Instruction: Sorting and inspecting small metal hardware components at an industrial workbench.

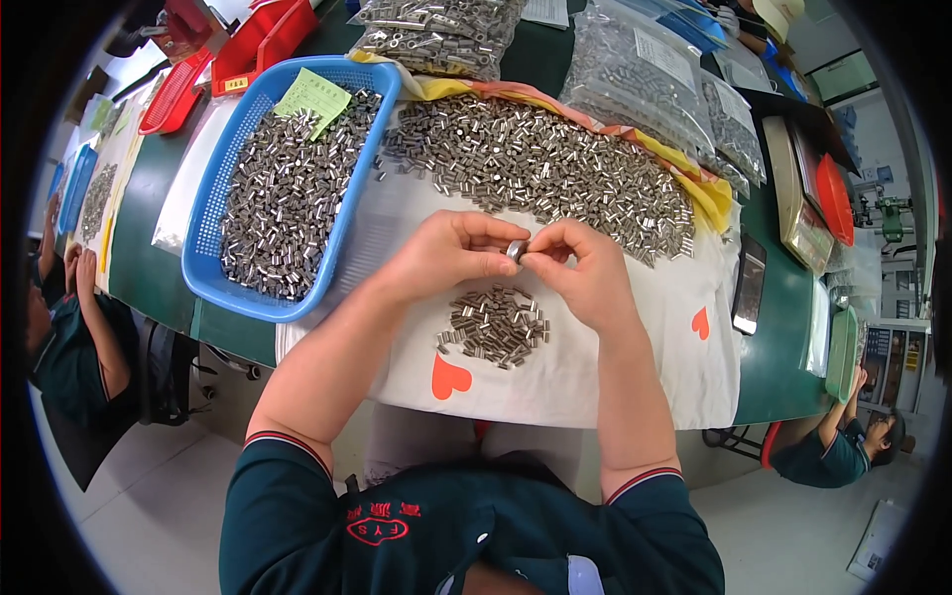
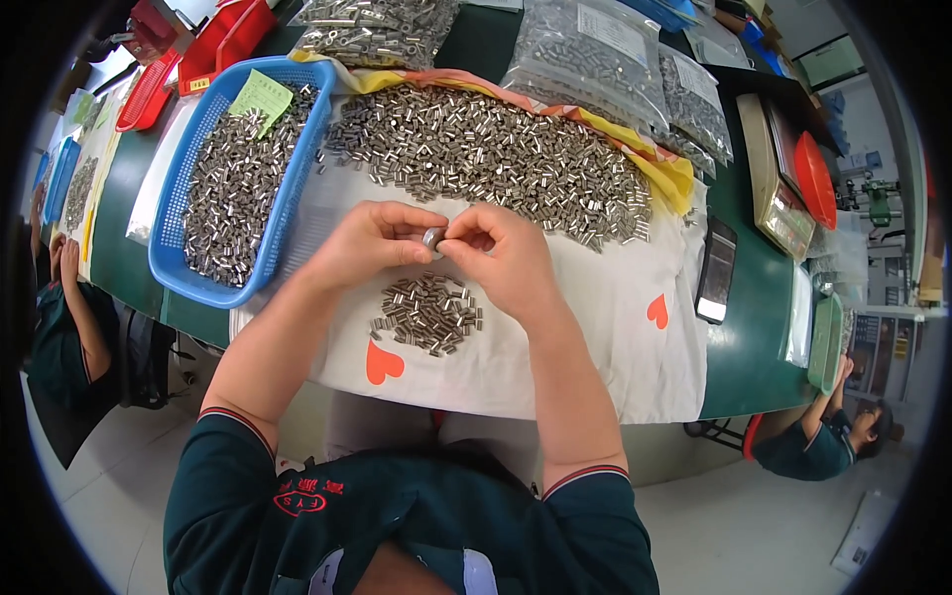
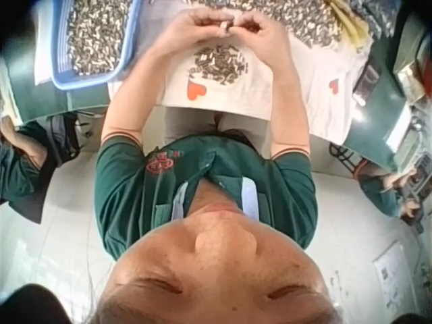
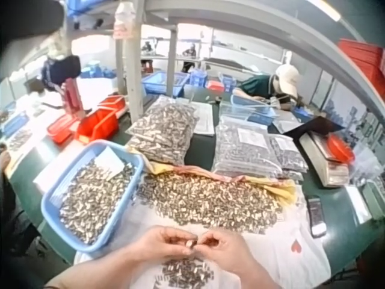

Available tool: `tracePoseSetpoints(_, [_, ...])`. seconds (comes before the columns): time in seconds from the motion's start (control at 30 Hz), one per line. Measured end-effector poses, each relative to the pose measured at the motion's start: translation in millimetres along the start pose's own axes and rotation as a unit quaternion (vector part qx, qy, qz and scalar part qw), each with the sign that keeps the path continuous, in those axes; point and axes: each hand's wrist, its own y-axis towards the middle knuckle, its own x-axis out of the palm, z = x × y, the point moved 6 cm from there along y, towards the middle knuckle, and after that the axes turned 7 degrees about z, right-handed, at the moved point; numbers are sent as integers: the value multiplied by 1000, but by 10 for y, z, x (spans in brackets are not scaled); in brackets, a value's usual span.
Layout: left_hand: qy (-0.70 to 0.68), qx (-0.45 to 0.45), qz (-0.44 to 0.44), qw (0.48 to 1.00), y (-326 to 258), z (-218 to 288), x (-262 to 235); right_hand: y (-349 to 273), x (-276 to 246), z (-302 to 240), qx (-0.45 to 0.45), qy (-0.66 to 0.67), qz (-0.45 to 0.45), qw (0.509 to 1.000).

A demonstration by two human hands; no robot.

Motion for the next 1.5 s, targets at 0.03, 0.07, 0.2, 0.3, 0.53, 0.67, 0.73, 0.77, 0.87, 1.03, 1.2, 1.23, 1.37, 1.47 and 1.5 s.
tracePoseSetpoints(0.03, [-27, -1, -23, 999, -23, 25, 29, 6, 1, 92, 37, 65, -19, 997])
tracePoseSetpoints(0.07, [-53, -1, -46, 998, -46, 40, 60, 8, 3, 172, 74, 130, -39, 988])
tracePoseSetpoints(0.2, [104, 65, -59, 991, -99, 73, 164, 33, 29, 281, 101, 161, -133, 973])
tracePoseSetpoints(0.3, [205, 22, -100, 973, -123, 67, 294, 106, -180, 374, 62, -30, 68, 995])
tracePoseSetpoints(0.53, [140, 30, -109, 984, -110, 17, 206, 165, 73, 166, -138, -340, 118, 923])
tracePoseSetpoints(0.67, [33, -1, -14, 999, 1, -17, 63, 83, 32, 167, -98, -263, 96, 955])
tracePoseSetpoints(0.73, [-12, 14, 17, 1000, 23, -18, 21, 51, -48, 129, -50, -176, 100, 978])
tracePoseSetpoints(0.77, [-12, 14, 17, 1000, 21, -12, 16, 48, -56, 90, -12, -68, 67, 995])
tracePoseSetpoints(0.87, [-32, 4, 27, 999, 21, -1, -1, 21, -5, 96, 32, 47, 14, 998])
tracePoseSetpoints(1.03, [-22, 3, 13, 1000, 23, -14, -14, -7, 32, 48, 24, 13, -1, 1000])
tracePoseSetpoints(1.2, [51, 26, 50, 997, 3, -4, -25, -81, 103, -196, -204, -190, 78, 957])
tracePoseSetpoints(1.23, [49, 31, 59, 997, -5, 12, -29, -84, 91, -205, -204, -190, 77, 957])
tracePoseSetpoints(1.37, [14, 9, 27, 999, -7, 25, 5, -34, -46, -41, -56, -49, 13, 997])
tracePoseSetpoints(1.47, [10, -33, -5, 999, -16, -18, 68, -6, -58, 34, 2, -23, -30, 999])
tracePoseSetpoints(1.5, [28, -15, -20, 999, -14, -4, 92, 8, -56, 51, 11, -35, -44, 998])
